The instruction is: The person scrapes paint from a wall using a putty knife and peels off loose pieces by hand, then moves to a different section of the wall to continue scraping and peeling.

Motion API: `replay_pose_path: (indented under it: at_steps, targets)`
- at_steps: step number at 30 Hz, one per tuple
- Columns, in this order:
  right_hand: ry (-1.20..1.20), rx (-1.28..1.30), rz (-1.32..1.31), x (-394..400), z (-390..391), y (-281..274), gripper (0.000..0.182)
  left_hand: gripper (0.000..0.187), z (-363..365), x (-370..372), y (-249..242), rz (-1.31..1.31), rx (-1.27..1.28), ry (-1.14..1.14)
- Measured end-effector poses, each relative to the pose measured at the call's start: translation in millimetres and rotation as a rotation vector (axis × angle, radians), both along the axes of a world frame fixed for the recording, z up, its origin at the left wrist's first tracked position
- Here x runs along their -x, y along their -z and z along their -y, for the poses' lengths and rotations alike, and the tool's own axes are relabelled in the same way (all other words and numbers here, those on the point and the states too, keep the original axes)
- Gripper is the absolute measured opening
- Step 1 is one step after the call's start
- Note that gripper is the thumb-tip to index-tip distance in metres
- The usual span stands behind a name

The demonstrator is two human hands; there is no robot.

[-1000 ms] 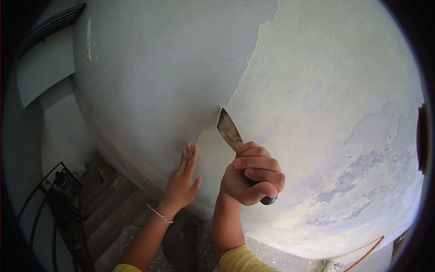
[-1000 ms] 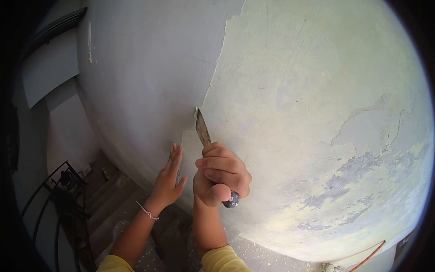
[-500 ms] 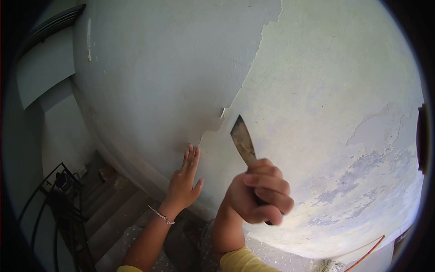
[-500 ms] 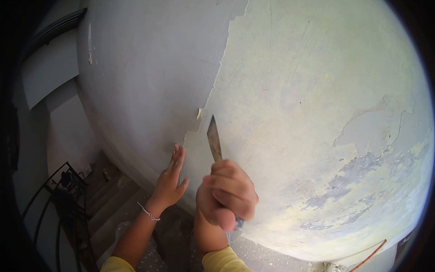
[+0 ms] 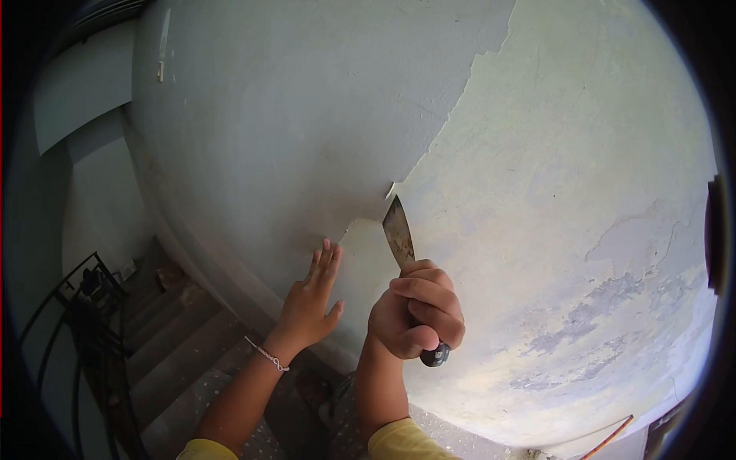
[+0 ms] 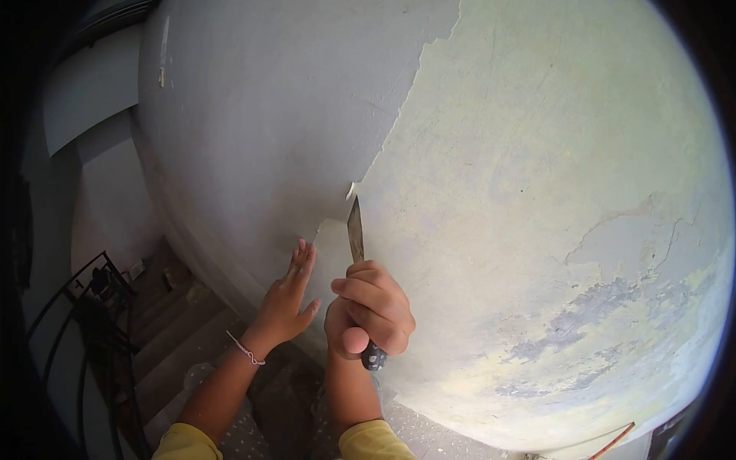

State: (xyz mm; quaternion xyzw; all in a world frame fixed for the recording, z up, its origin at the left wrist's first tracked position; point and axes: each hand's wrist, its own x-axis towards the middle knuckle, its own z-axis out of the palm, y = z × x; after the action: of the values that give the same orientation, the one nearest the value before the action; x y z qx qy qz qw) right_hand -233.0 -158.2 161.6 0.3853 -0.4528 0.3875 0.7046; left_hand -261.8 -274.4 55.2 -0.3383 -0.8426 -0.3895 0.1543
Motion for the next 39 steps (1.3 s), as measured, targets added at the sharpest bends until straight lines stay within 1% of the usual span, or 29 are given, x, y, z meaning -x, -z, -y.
replay_pose_path:
  at_steps: [4,6,7,9,11,12,13,15,16,18,21,23,25,26,27,29,30,31,33,37,39]
  targets:
    - [0.012,-0.003,0.034,-8.1,1.1,-3.4,0.044,0.097,-2.6,-0.4,0.3,0.008,0.001,-0.011]
    - [-0.106,0.13,-0.105,-17.9,-6.5,-9.9,0.048,0.098,-2.1,1.7,1.1,-0.014,-0.005,-0.019]
    - [-0.127,0.146,-0.18,-21.8,-8.6,-13.9,0.049,0.099,-2.3,1.8,2.5,-0.016,0.009,-0.027]
    - [-0.164,0.222,-0.159,-10.2,-7.8,-11.5,0.046,0.1,-3.5,2.5,2.6,-0.017,0.011,-0.039]
    - [-0.175,0.25,0.116,18.5,-7.3,7.4,0.04,0.099,-2.0,0.4,1.0,-0.017,-0.008,-0.019]
    - [-0.216,0.276,0.264,29.6,-7.8,22.6,0.041,0.099,-2.5,-0.8,-0.1,-0.02,-0.004,-0.018]
    - [-0.205,0.283,0.288,36.4,-5.0,33.4,0.043,0.098,-2.1,-1.5,-1.4,-0.022,-0.025,-0.008]
    - [-0.24,0.191,0.273,20.5,5.2,23.8,0.043,0.097,3.2,1.4,-3.6,-0.026,-0.033,-0.003]
    - [-0.246,0.192,0.273,14.1,7.6,16.3,0.043,0.097,4.8,3.4,-3.4,-0.049,-0.015,-0.006]
    - [-0.113,0.07,0.054,-1.1,5.9,0.8,0.044,0.096,7.9,5.0,-1.7,-0.064,-0.007,-0.014]
    - [-0.118,0.113,-0.073,-21.0,-4.6,-8.3,0.043,0.095,11.3,9.7,-0.7,-0.081,-0.027,0.03]
    - [-0.108,0.129,-0.078,-17.0,-8.0,-7.7,0.043,0.095,10.3,10.1,1.1,-0.102,-0.012,0.028]
    - [-0.112,0.208,0.031,3.3,-7.4,-1.6,0.042,0.096,8.8,6.1,-0.7,-0.079,-0.013,0.022]
    - [-0.185,0.188,0.089,8.9,-6.4,1.4,0.042,0.096,7.8,4.9,-2.1,-0.064,-0.016,0.009]
    - [-0.183,0.191,0.086,6.1,-8.1,3.6,0.042,0.096,6.2,4.7,-1.4,-0.067,-0.013,0.012]
    - [-0.143,0.045,0.119,-4.7,-5.6,0.7,0.042,0.093,5.0,5.5,2.0,-0.131,0.006,-0.042]
    - [-0.164,0.06,0.048,-9.9,-2.7,-5.9,0.041,0.093,5.0,6.1,1.9,-0.133,0.002,-0.046]
    - [-0.22,0.052,0.047,-19.3,-2.0,-12.9,0.042,0.093,4.6,6.1,2.1,-0.127,0.019,-0.053]
    - [-0.408,0.11,0.055,-36.7,-6.8,-19.9,0.043,0.093,3.4,5.7,3.8,-0.119,0.03,-0.061]
    - [-0.411,0.074,0.013,-45.8,-23.2,-45.0,0.043,0.095,-0.5,5.3,6.7,-0.135,0.035,-0.081]
    - [-0.315,0.039,-0.108,-32.3,-27.0,-60.2,0.044,0.096,-3.4,5.0,7.7,-0.128,0.041,-0.095]
